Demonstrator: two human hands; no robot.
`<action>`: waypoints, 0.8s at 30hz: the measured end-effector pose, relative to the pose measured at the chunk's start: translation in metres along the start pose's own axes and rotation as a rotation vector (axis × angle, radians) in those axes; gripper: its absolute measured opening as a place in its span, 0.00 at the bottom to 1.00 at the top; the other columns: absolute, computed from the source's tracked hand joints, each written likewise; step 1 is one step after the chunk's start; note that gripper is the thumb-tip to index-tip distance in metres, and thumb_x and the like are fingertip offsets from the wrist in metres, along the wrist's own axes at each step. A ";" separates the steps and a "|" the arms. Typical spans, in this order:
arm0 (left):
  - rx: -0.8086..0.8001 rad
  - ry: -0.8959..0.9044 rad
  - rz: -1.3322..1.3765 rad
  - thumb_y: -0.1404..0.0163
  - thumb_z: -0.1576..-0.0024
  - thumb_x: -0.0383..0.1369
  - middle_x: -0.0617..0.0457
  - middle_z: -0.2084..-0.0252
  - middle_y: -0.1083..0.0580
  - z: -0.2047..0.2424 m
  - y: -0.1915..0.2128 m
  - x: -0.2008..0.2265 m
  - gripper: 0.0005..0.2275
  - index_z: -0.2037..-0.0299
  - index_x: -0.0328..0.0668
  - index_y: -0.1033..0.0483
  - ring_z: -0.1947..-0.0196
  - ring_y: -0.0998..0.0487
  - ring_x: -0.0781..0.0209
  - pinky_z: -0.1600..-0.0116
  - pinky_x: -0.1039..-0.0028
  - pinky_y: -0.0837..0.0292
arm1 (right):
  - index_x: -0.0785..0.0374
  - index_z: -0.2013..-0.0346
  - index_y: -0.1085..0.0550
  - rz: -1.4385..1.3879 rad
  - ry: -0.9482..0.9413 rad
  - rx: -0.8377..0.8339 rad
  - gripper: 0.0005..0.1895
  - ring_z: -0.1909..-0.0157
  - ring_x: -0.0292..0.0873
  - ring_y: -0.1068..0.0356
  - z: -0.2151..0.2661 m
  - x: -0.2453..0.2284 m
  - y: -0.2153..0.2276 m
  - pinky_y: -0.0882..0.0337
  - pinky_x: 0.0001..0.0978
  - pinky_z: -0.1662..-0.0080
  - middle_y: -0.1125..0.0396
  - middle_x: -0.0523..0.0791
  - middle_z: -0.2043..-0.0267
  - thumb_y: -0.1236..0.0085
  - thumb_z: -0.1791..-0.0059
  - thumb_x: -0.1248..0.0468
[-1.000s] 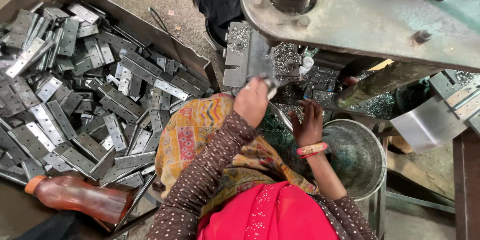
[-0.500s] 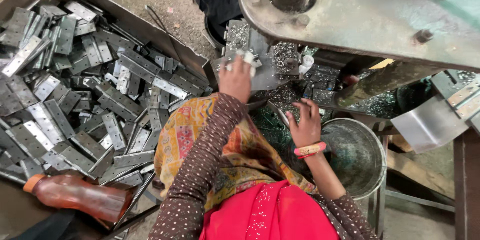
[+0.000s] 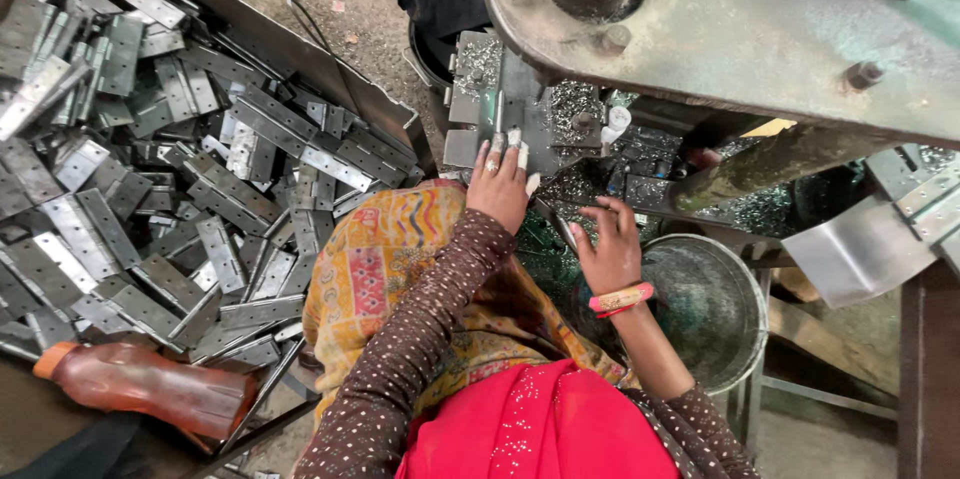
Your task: The person sits at a manual press machine, repeatedly picking up small metal brackets from a bin, placing them into the press, and operating the lever to process them. The processed parts are then removed and placed into a metal bowl.
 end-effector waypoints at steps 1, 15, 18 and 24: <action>0.030 0.002 0.081 0.58 0.36 0.37 0.39 0.29 0.40 -0.004 0.002 -0.002 0.17 0.43 0.35 0.27 0.34 0.39 0.48 0.22 0.50 0.64 | 0.63 0.56 0.26 -0.003 0.017 0.019 0.13 0.57 0.50 0.30 -0.002 -0.002 0.001 0.29 0.45 0.51 0.38 0.50 0.42 0.39 0.50 0.59; 0.058 0.060 0.093 0.53 0.41 0.39 0.44 0.34 0.34 -0.017 0.013 -0.012 0.14 0.55 0.37 0.20 0.30 0.40 0.50 0.23 0.51 0.63 | 0.63 0.57 0.25 -0.064 -0.056 -0.051 0.11 0.52 0.50 0.30 -0.002 -0.005 -0.001 0.28 0.43 0.53 0.37 0.50 0.43 0.41 0.49 0.60; -0.061 0.028 0.105 0.54 0.42 0.40 0.45 0.33 0.36 -0.018 0.014 -0.013 0.15 0.56 0.39 0.20 0.30 0.42 0.51 0.24 0.51 0.65 | 0.63 0.58 0.24 0.029 0.058 0.010 0.10 0.49 0.54 0.31 -0.001 -0.013 0.002 0.29 0.44 0.49 0.36 0.49 0.45 0.40 0.50 0.61; -0.099 -0.005 0.075 0.60 0.38 0.45 0.43 0.29 0.41 0.019 0.035 0.014 0.20 0.51 0.38 0.21 0.26 0.46 0.50 0.24 0.51 0.68 | 0.63 0.58 0.24 0.027 0.012 -0.043 0.10 0.49 0.53 0.31 -0.002 -0.006 -0.004 0.29 0.44 0.49 0.35 0.50 0.45 0.40 0.50 0.61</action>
Point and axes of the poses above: each hand's wrist, its own z-axis away from the middle knuckle, its own y-axis out of the back of the hand, x = y × z, the point moved 8 cm from there along -z, towards the middle knuckle
